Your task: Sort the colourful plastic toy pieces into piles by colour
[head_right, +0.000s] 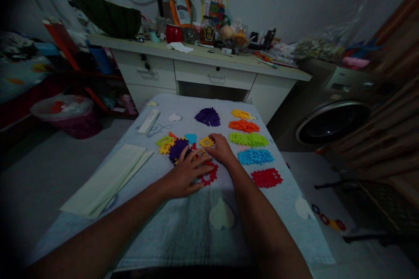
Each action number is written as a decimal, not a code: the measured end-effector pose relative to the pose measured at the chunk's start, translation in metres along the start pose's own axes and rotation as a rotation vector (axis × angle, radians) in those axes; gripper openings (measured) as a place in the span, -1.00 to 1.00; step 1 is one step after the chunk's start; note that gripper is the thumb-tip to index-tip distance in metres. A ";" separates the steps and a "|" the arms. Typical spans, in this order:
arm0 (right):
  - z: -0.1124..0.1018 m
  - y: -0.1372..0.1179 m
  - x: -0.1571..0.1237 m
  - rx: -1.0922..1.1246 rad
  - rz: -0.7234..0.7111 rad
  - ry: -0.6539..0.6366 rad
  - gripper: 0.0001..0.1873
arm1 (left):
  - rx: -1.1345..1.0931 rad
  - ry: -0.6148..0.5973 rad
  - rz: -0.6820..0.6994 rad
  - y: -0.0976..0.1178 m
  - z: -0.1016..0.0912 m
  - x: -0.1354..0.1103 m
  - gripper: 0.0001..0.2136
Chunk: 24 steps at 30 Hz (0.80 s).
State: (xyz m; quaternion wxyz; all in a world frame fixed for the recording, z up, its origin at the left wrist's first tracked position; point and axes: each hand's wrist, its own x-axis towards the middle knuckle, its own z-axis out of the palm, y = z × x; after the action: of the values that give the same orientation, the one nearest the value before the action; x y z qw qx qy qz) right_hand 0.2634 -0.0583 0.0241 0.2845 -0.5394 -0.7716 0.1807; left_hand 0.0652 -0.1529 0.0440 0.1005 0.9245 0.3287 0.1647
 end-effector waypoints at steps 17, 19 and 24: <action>-0.043 0.011 0.035 -0.017 0.002 0.115 -0.59 | 0.137 0.223 -0.101 -0.004 0.014 0.009 -0.71; -0.061 0.027 0.051 -0.077 0.019 0.143 -0.61 | 0.131 0.223 -0.115 -0.005 0.013 0.007 -0.68; -0.107 0.073 0.086 -0.214 0.192 0.273 -0.68 | 0.094 0.213 -0.125 -0.010 0.006 0.003 -0.62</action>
State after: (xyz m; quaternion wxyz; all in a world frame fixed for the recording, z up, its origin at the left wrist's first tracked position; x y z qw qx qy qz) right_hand 0.3628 0.0446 0.0847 0.3092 -0.6571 -0.6857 0.0491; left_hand 0.0640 -0.1433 0.0357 0.0315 0.8833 0.4017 0.2398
